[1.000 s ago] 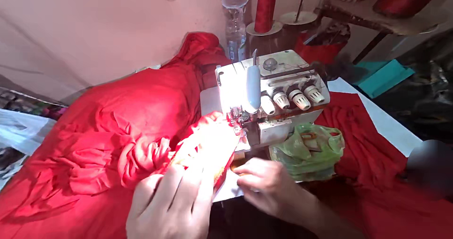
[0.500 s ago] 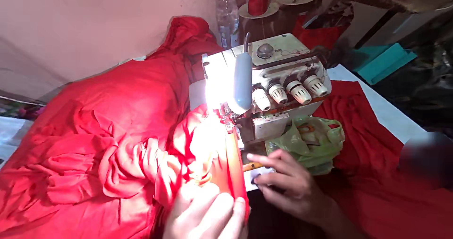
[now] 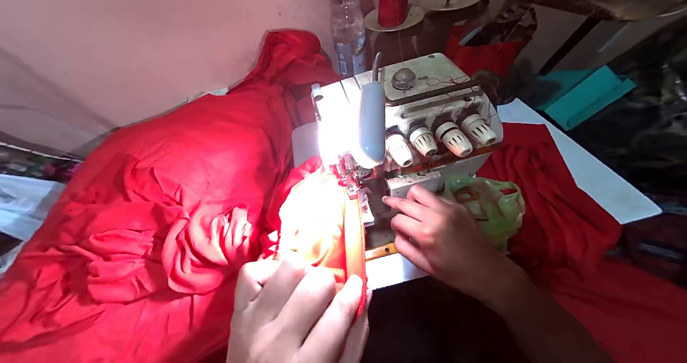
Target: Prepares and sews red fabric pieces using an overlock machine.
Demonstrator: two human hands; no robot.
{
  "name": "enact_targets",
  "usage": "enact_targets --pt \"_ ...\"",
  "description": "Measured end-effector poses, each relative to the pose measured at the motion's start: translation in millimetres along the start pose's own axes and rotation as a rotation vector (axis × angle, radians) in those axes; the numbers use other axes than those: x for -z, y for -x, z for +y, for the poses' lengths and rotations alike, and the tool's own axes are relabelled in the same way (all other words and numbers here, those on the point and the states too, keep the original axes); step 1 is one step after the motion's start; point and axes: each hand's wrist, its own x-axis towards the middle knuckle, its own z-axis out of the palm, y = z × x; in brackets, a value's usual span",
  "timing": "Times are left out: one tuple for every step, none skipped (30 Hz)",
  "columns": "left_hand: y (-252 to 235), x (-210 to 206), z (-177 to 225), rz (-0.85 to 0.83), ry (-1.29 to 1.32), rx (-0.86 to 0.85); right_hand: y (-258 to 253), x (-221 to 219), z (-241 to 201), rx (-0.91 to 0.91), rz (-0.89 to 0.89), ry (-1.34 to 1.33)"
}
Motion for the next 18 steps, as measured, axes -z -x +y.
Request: enact_targets --pt "2.0 -3.1 2.3 -0.016 0.01 -0.007 3.5 -0.7 -1.5 -0.033 0.073 -0.018" --pt "3.5 -6.5 4.4 -0.033 0.009 -0.021 6.3 -3.1 -3.0 -0.065 0.167 -0.041" --pt "4.4 -10.2 6.6 -0.05 0.008 -0.037 8.3 -7.1 -4.2 -0.088 0.276 -0.077" --pt "4.8 -14.0 8.3 -0.062 0.007 -0.055 9.6 -12.5 -5.5 -0.092 0.383 -0.109" --pt "5.3 -17.7 9.3 -0.065 0.002 -0.071 10.0 -18.5 -6.9 -0.081 0.47 -0.118" --pt "5.7 -20.2 9.5 -0.062 -0.004 -0.083 9.7 -24.3 -8.5 -0.064 0.529 -0.108" --pt "6.0 -20.9 9.3 -0.052 -0.009 -0.086 9.2 -29.4 -10.2 -0.045 0.559 -0.09" --pt "6.5 -19.0 8.6 -0.041 -0.012 -0.077 8.8 -33.9 -11.8 -0.023 0.567 -0.073" --pt "6.9 -15.1 7.7 -0.029 -0.005 -0.058 8.4 -37.7 -13.2 -0.001 0.559 -0.068" --pt "7.0 -10.9 6.4 -0.017 0.006 -0.037 8.1 -40.5 -14.9 0.015 0.539 -0.072" --pt "6.8 -8.0 4.9 0.001 0.02 -0.019 7.3 -42.5 -16.9 0.022 0.515 -0.084" --pt "6.6 -6.7 3.7 0.018 0.031 -0.007 6.1 -44.3 -19.0 0.025 0.496 -0.097" --pt "6.3 -6.7 3.1 0.026 0.036 -0.004 4.2 -45.4 -20.9 0.025 0.48 -0.107" --pt "6.2 -7.5 3.3 0.027 0.032 -0.007 2.2 -45.5 -22.5 0.021 0.462 -0.111" --pt "6.1 -8.7 3.7 0.022 0.027 -0.015 0.6 -44.9 -23.7 0.009 0.441 -0.121" --pt "6.0 -9.6 4.3 0.014 0.022 -0.025 -0.4 -43.8 -24.3 -0.003 0.419 -0.134" --pt "5.9 -9.8 4.3 0.005 0.019 -0.031 -0.9 -42.8 -24.7 -0.021 0.397 -0.146" --pt "6.1 -9.6 4.0 -0.002 0.016 -0.033 -0.5 -42.3 -25.1 -0.043 0.377 -0.162"
